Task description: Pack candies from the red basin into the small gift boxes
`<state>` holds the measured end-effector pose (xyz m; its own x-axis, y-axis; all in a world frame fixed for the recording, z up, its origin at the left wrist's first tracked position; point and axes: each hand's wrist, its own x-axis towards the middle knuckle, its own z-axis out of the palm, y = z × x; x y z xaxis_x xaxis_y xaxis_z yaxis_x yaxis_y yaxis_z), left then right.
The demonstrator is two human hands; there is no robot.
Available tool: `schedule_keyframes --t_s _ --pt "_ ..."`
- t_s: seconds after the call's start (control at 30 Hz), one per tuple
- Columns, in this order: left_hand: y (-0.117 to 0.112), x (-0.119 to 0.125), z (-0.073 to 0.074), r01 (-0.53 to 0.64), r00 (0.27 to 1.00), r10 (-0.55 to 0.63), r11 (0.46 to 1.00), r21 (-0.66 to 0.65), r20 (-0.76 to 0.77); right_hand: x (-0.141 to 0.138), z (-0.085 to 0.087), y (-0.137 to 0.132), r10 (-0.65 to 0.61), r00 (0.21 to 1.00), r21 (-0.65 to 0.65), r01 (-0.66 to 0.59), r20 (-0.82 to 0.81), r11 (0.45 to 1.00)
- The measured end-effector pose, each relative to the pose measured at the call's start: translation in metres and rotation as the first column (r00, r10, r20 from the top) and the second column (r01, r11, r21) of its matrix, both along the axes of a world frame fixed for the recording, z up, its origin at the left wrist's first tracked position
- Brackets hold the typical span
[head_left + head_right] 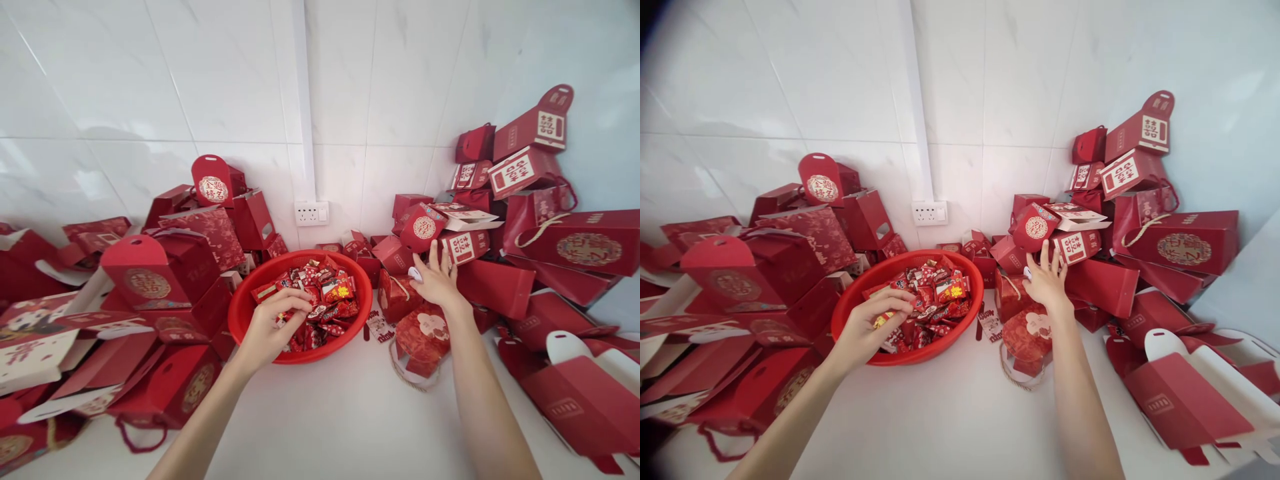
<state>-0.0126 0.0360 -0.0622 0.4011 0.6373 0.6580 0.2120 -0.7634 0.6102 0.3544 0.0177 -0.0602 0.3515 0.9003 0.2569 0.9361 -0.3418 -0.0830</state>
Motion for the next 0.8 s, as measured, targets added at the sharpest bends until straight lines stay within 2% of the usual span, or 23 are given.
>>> schedule_keyframes --t_s 0.17,0.43,0.63,0.8 --pt "0.0 -0.002 0.003 0.0 1.0 0.0 1.0 -0.017 -0.003 -0.01 0.005 -0.002 -0.022 1.0 0.015 0.022 -0.012 1.0" --pt "0.001 -0.003 0.002 0.006 1.0 -0.007 1.0 -0.02 -0.01 -0.016 0.005 -0.001 0.082 0.995 0.122 -0.088 0.054 0.989" --pt "-0.003 -0.002 0.004 0.003 1.0 -0.004 0.999 -0.051 -0.015 -0.031 0.019 -0.008 0.142 0.988 0.173 -0.15 0.055 0.974" --pt "-0.004 -0.003 0.003 0.015 1.0 -0.016 0.997 -0.076 -0.012 -0.049 0.036 -0.023 0.255 0.963 0.274 -0.268 0.082 0.924"
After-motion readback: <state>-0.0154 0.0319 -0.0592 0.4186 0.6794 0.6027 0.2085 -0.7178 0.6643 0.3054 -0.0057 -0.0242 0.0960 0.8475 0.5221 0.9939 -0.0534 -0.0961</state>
